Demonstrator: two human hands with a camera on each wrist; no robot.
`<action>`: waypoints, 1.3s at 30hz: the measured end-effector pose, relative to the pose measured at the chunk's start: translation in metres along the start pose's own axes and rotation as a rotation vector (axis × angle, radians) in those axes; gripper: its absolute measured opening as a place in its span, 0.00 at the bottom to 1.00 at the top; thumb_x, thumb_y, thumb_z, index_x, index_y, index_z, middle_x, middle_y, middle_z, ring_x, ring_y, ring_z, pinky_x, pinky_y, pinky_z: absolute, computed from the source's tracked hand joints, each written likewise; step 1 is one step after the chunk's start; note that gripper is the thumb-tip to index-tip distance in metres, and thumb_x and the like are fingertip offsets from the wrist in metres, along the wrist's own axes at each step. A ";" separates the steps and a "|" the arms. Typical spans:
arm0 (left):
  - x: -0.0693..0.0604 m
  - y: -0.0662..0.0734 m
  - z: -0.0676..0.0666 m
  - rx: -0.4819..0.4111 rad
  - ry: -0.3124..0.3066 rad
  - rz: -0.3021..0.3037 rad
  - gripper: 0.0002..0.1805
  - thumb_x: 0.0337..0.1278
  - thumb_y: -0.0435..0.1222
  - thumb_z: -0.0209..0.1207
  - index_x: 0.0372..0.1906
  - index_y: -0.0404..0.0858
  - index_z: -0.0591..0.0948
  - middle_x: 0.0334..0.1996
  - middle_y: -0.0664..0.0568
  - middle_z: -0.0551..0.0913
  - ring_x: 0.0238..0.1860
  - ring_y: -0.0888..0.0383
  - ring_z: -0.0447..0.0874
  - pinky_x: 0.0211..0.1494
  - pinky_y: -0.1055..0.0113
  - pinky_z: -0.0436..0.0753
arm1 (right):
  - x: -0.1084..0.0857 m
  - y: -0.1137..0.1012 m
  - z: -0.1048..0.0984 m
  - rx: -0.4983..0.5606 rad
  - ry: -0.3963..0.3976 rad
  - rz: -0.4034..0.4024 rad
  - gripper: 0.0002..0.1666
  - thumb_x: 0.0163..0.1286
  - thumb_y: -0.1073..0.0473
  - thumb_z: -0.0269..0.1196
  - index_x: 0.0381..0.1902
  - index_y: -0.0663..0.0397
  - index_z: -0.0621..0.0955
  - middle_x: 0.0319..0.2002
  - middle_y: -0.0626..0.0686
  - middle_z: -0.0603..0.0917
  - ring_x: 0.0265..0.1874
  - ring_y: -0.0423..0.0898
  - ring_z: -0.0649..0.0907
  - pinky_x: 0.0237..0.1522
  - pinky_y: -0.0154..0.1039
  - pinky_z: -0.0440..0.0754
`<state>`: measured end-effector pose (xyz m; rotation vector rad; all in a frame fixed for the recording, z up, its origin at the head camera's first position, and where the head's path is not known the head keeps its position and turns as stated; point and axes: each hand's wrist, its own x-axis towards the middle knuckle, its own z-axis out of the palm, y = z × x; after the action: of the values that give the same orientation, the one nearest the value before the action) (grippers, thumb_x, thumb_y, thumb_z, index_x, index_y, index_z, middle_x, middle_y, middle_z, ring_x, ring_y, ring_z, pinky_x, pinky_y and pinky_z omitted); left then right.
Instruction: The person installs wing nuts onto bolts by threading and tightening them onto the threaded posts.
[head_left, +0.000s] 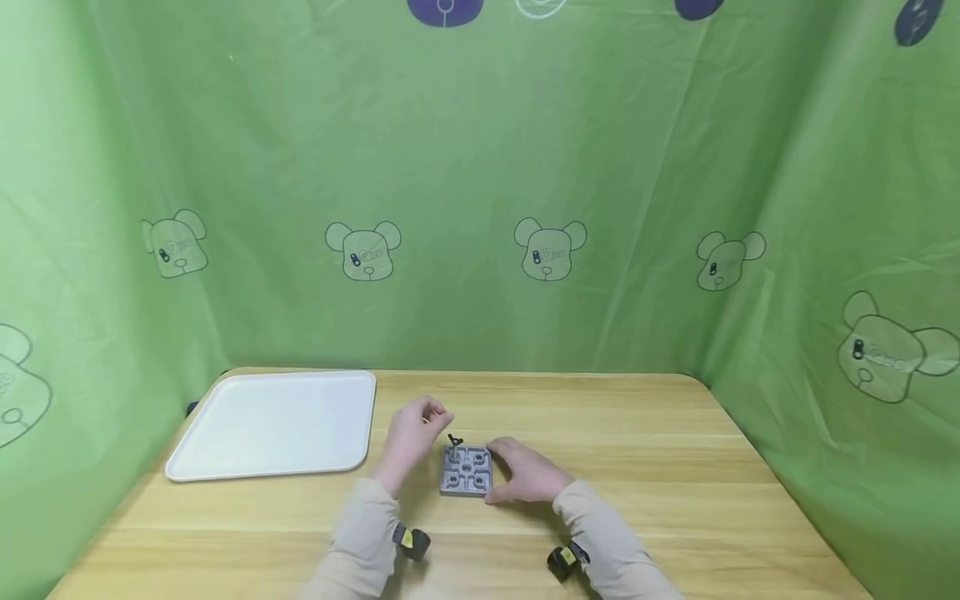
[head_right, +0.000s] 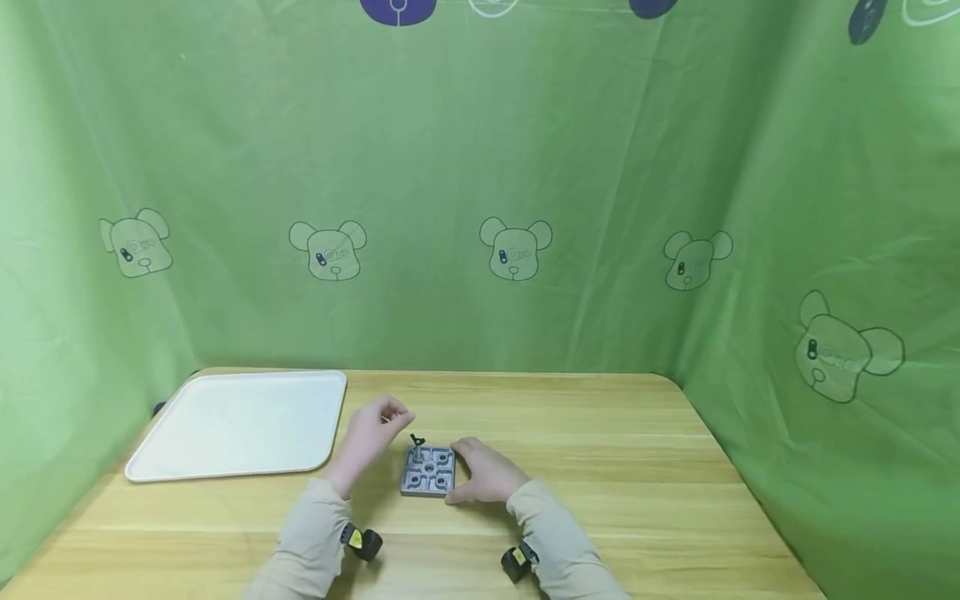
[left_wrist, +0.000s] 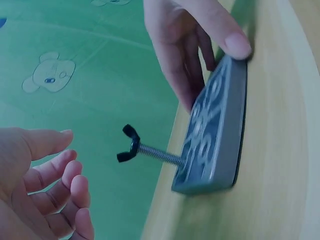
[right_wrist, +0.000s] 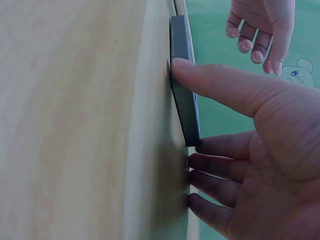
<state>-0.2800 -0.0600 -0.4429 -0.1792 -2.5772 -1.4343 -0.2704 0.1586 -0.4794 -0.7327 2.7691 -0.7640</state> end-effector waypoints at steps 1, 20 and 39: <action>0.000 0.000 0.001 -0.026 0.007 -0.013 0.08 0.58 0.40 0.63 0.34 0.38 0.80 0.28 0.50 0.80 0.29 0.59 0.74 0.33 0.68 0.74 | 0.000 0.000 0.000 0.002 0.001 -0.002 0.56 0.47 0.47 0.76 0.68 0.67 0.66 0.67 0.66 0.69 0.65 0.64 0.72 0.67 0.61 0.67; -0.002 -0.055 0.018 -0.440 -0.288 -0.112 0.26 0.53 0.39 0.67 0.57 0.35 0.77 0.48 0.42 0.80 0.41 0.58 0.76 0.43 0.63 0.76 | -0.001 0.004 0.001 0.019 -0.007 0.015 0.56 0.47 0.46 0.75 0.68 0.65 0.65 0.68 0.66 0.69 0.66 0.64 0.71 0.66 0.62 0.67; 0.006 -0.062 0.020 -0.376 -0.353 -0.106 0.16 0.52 0.38 0.67 0.46 0.37 0.83 0.38 0.49 0.82 0.36 0.58 0.74 0.37 0.66 0.75 | 0.001 0.000 0.000 0.019 -0.004 -0.001 0.56 0.47 0.46 0.75 0.68 0.66 0.66 0.67 0.66 0.69 0.65 0.64 0.72 0.66 0.62 0.67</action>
<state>-0.3001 -0.0755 -0.5026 -0.3839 -2.5762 -2.0876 -0.2712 0.1585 -0.4795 -0.7311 2.7542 -0.7865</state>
